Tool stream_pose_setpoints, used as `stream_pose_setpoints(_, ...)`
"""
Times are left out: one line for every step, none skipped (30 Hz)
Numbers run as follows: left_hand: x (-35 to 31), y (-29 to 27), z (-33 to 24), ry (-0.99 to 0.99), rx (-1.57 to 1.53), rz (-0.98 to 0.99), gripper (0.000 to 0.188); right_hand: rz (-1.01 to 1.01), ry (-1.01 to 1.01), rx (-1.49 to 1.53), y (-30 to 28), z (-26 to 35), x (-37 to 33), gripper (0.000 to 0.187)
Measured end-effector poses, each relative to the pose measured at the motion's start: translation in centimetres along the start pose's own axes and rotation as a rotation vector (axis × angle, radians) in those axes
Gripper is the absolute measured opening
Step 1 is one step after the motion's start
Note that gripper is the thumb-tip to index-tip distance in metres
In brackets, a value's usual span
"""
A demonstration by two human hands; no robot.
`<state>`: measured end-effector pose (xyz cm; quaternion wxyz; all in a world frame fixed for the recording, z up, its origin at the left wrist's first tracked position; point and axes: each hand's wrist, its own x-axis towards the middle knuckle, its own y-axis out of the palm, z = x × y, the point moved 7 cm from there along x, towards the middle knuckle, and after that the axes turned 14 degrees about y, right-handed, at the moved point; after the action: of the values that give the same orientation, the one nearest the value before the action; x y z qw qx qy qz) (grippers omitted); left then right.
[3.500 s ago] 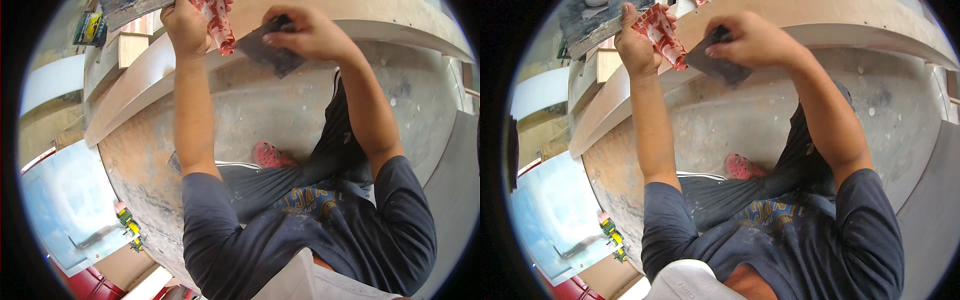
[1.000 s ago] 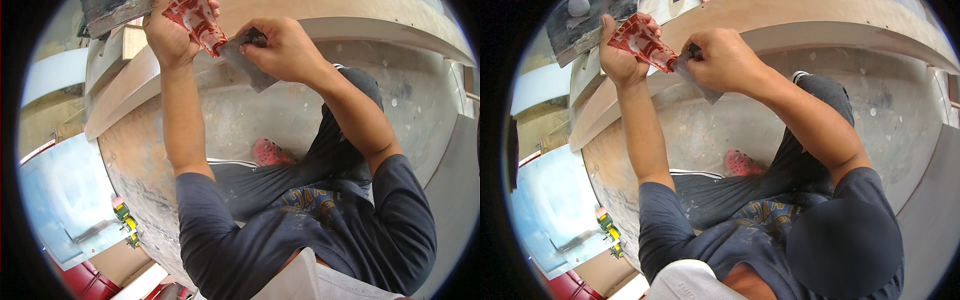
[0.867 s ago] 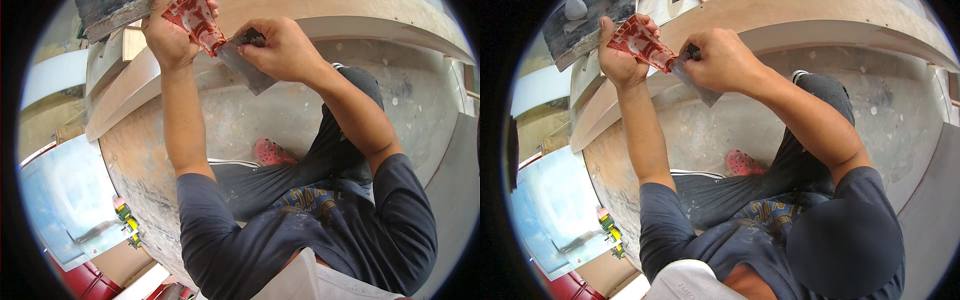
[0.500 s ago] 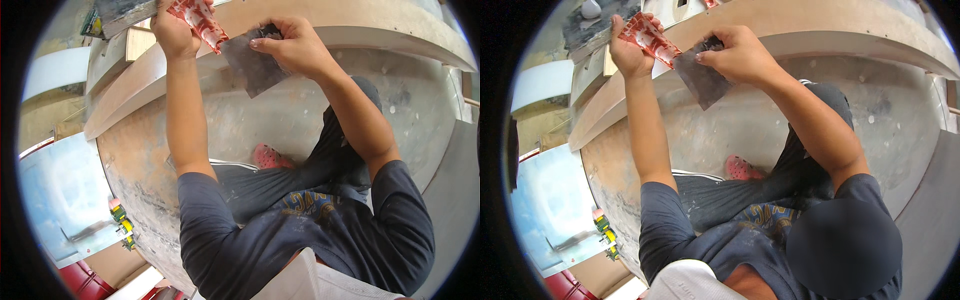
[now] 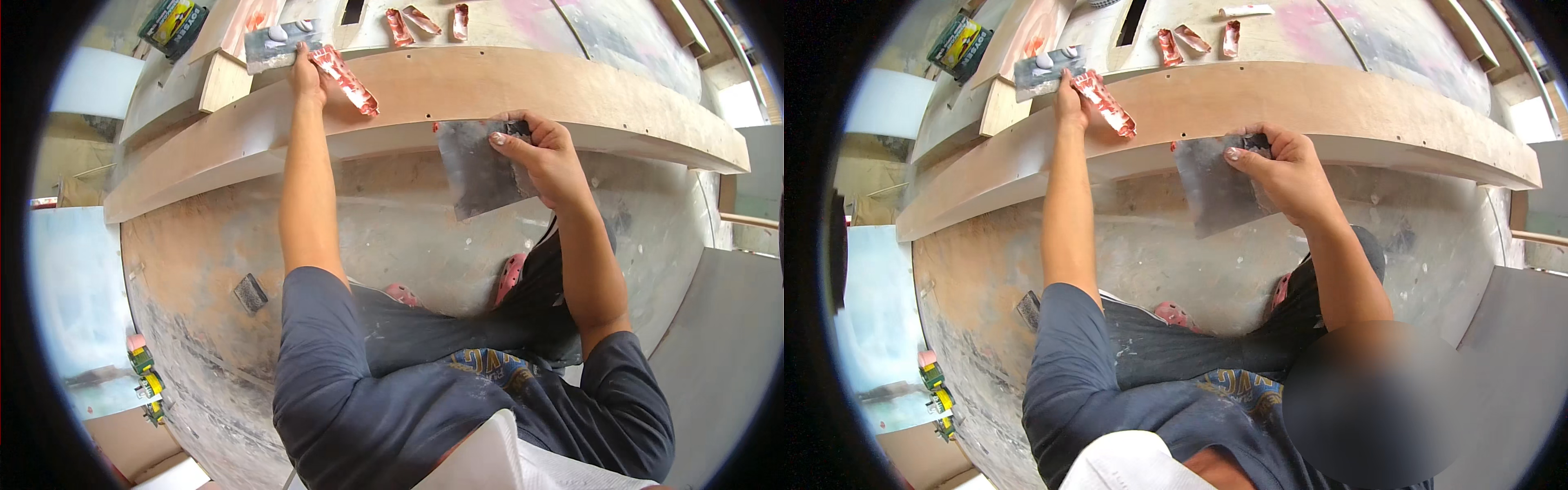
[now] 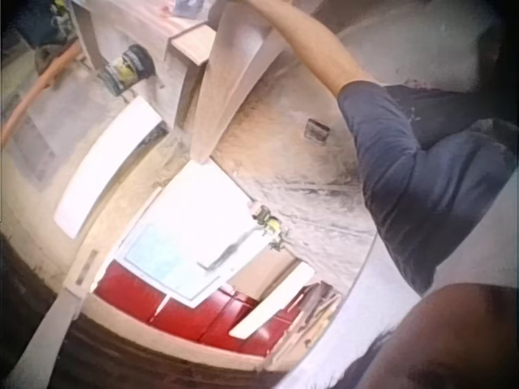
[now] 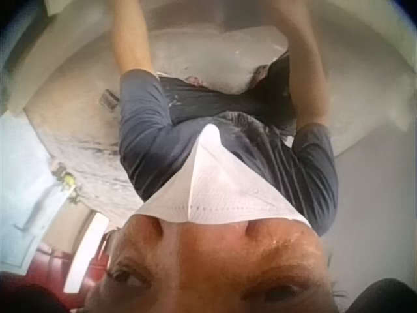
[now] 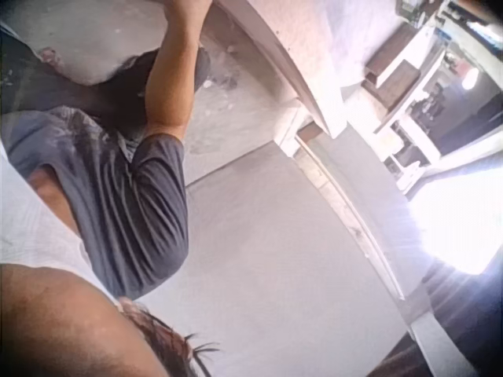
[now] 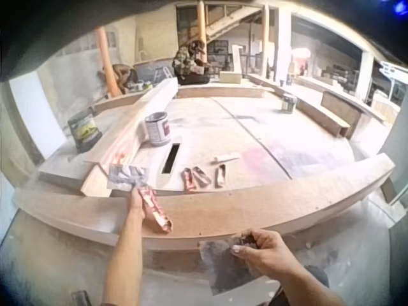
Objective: Apply wood filler to a curved wooden frame using a spatula and a metal plate.
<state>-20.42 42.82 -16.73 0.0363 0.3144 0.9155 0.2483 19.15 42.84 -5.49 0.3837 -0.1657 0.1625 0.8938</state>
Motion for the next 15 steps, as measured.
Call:
stream_pose_setpoints(-0.2, 0.5, 0.7, -0.014, -0.01, 0.0, 0.04, -0.023, 0.004, 0.023, -0.6, -0.1, 0.3, 0.017)
stream_pose_setpoints(-0.6, 0.3, 0.0, 0.053, 0.087, -0.116, 0.038, -0.045, 0.007, 0.047, -1.1, -0.3, 0.4, 0.017)
stream_pose_setpoints(-1.1, 0.1, -1.0, 0.122, 0.187, -0.232, 0.038, -0.054, 0.016, 0.043, -1.4, -0.5, 0.7, 0.017)
stream_pose_setpoints(-1.2, -0.6, -3.3, 0.267, 0.322, -0.274, 0.038, -0.054, 0.055, 0.155, -1.4, -0.8, 1.2, 0.017)
stream_pose_setpoints(-1.2, -1.1, -4.6, 0.273, 0.329, -0.282, 0.038, -0.053, 0.094, 0.267, -1.3, -1.1, 1.5, 0.017)
stream_pose_setpoints(-1.2, -1.6, -6.2, 0.309, 0.371, -0.279, 0.036, -0.042, 0.096, 0.267, -1.0, -1.1, 1.6, 0.017)
stream_pose_setpoints(-1.5, -1.5, -8.2, 0.346, 0.409, -0.275, 0.034, -0.033, 0.045, 0.247, -0.8, -0.6, 1.6, 0.019)
stream_pose_setpoints(-1.9, -0.2, -9.1, 0.369, 0.262, -0.19, 0.027, -0.035, -0.004, 0.228, -0.9, -0.3, 1.6, 0.021)
stream_pose_setpoints(-2.7, 0.3, -10.1, 0.369, 0.258, -0.187, 0.027, -0.039, -0.055, 0.209, -1.0, 0.0, 1.5, 0.024)
stream_pose_setpoints(-3.1, 1.5, -10.6, 0.271, 0.085, -0.056, 0.024, -0.041, -0.066, 0.212, -1.0, -0.1, 2.0, 0.024)
stream_pose_setpoints(-3.9, 3.5, -10.3, 0.159, -0.098, 0.083, 0.021, -0.114, -0.244, 0.079, -1.9, 0.7, 2.3, 0.025)
stream_pose_setpoints(-4.9, 4.5, -10.5, 0.15, -0.115, 0.103, 0.021, -0.191, -0.42, -0.059, -2.7, 1.6, 2.3, 0.027)
stream_pose_setpoints(-6.4, 6.5, -10.3, 0.036, -0.181, 0.207, 0.021, -0.219, -0.431, -0.064, -2.8, 1.9, 2.7, 0.027)
stream_pose_setpoints(-7.8, 8.0, -9.9, -0.076, -0.245, 0.31, 0.02, -0.211, -0.626, -0.016, -2.1, 3.2, 2.7, 0.024)
stream_pose_setpoints(-8.9, 9.1, -9.1, -0.166, -0.247, 0.477, 0.022, -0.201, -0.821, 0.028, -1.3, 4.2, 2.1, 0.022)
